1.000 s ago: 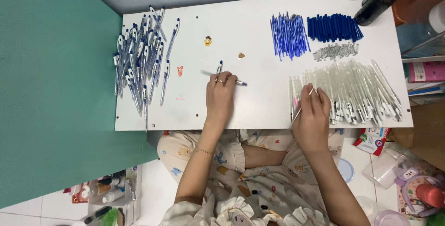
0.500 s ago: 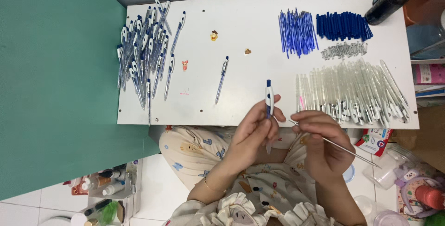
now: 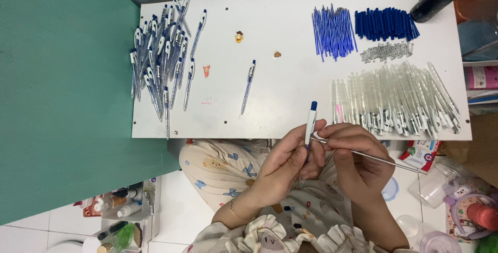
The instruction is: The person assembles ballpoint pens by hand, inserting blue ink cartridges into white pen barrels and placing the finished pens into a pile.
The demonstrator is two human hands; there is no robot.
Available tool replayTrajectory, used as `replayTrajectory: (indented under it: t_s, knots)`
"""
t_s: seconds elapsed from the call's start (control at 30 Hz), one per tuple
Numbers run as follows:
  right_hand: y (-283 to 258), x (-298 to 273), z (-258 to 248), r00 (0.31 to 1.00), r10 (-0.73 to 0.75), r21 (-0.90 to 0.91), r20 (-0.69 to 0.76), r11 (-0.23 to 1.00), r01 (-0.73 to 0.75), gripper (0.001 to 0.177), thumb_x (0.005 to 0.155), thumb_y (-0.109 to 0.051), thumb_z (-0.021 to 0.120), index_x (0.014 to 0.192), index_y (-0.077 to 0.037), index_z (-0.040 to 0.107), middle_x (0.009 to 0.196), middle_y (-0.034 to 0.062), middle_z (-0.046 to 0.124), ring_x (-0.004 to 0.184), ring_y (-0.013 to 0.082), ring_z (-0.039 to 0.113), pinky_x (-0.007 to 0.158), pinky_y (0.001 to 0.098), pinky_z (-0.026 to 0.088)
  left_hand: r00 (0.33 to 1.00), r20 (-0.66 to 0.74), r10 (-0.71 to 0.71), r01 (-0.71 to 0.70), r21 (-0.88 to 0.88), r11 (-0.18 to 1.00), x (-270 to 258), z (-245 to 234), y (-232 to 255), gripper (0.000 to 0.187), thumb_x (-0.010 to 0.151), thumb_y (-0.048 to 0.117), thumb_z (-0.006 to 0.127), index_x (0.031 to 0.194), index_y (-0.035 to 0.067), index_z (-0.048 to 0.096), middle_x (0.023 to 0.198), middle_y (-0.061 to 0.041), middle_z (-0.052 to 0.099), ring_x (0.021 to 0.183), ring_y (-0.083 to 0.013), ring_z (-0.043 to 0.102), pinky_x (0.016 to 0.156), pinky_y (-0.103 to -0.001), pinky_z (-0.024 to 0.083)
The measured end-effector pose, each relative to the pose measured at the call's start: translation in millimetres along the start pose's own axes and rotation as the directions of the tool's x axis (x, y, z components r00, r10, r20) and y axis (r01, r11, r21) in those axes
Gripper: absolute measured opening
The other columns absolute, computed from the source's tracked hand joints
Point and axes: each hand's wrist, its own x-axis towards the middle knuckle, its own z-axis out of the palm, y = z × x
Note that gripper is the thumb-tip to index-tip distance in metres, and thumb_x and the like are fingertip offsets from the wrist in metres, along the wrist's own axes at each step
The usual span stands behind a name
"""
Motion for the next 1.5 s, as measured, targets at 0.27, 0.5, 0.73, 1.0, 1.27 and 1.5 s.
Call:
replayTrajectory:
  t_s: [0.27, 0.5, 0.73, 1.0, 1.27, 1.5]
  knots:
    - [-10, 1, -1, 0.995, -0.097, -0.167, 0.011, 0.981, 0.097, 0.013, 0.102, -0.006, 0.053, 0.098, 0.001, 0.064, 0.095, 0.023, 0.069, 0.089, 0.0341, 0.075, 0.085, 0.0416, 0.065, 1.0, 0.008, 0.024, -0.024, 0.106, 0.994, -3, 3, -2, 0.052, 0.115, 0.024, 0.041, 0.16, 0.001, 0.03, 0.104, -0.01, 0.055, 0.068, -0.01, 0.032, 0.064, -0.024, 0.029]
    - [-14, -2, 9, 0.983, -0.18, -0.298, -0.029, 0.94, 0.164, 0.02, 0.102, -0.01, 0.053, 0.098, 0.005, 0.066, 0.095, 0.0226, 0.067, 0.09, 0.0394, 0.077, 0.083, 0.0429, 0.066, 0.99, -0.017, 0.138, -0.126, 0.315, 0.941, -6, -4, -14, 0.042, 0.115, 0.014, 0.039, 0.155, 0.002, 0.031, 0.106, -0.014, 0.054, 0.08, -0.0124, 0.047, 0.074, -0.023, 0.042]
    - [18, -15, -26, 1.0, 0.004, 0.322, 0.019, 0.947, -0.01, 0.059, 0.119, -0.048, 0.024, 0.109, -0.015, 0.073, 0.081, 0.0, 0.073, 0.088, 0.0155, 0.067, 0.089, 0.0358, 0.054, 0.982, 0.067, 0.175, -0.188, 0.34, 0.921, -10, 2, 2, 0.039, 0.117, 0.02, 0.037, 0.155, 0.009, 0.032, 0.108, -0.017, 0.058, 0.073, -0.0118, 0.039, 0.073, -0.027, 0.036]
    - [-19, 7, -41, 0.988, 0.083, -0.171, 0.13, 0.983, -0.06, 0.008, 0.091, -0.008, 0.069, 0.097, -0.006, 0.074, 0.081, 0.0045, 0.065, 0.072, 0.0142, 0.06, 0.068, 0.0245, 0.046, 0.995, 0.102, -0.008, -0.083, 0.844, 0.53, -6, 23, 36, 0.035, 0.107, 0.006, 0.043, 0.14, 0.004, 0.055, 0.101, -0.01, 0.068, 0.081, -0.0217, 0.07, 0.076, -0.031, 0.056]
    - [-31, 38, -77, 0.911, 0.151, -0.198, 0.383, 0.977, -0.079, 0.01, 0.086, -0.007, 0.073, 0.094, -0.01, 0.077, 0.082, 0.0043, 0.074, 0.069, 0.014, 0.07, 0.063, 0.025, 0.054, 0.988, 0.052, -0.142, 0.022, 0.879, 0.476, -12, -2, 37, 0.035, 0.102, 0.007, 0.047, 0.134, 0.005, 0.061, 0.094, -0.003, 0.073, 0.058, -0.0146, 0.051, 0.056, -0.029, 0.044]
    - [-35, 47, -60, 0.822, -0.022, -0.168, 0.569, 0.976, 0.142, 0.028, 0.087, 0.001, 0.074, 0.114, -0.007, 0.072, 0.091, 0.0068, 0.072, 0.076, 0.0165, 0.071, 0.065, 0.0252, 0.057, 0.996, 0.055, -0.077, -0.006, 0.851, 0.525, -16, -5, 37, 0.036, 0.103, 0.005, 0.044, 0.135, 0.005, 0.06, 0.112, -0.01, 0.074, 0.092, -0.0232, 0.074, 0.082, -0.031, 0.054]
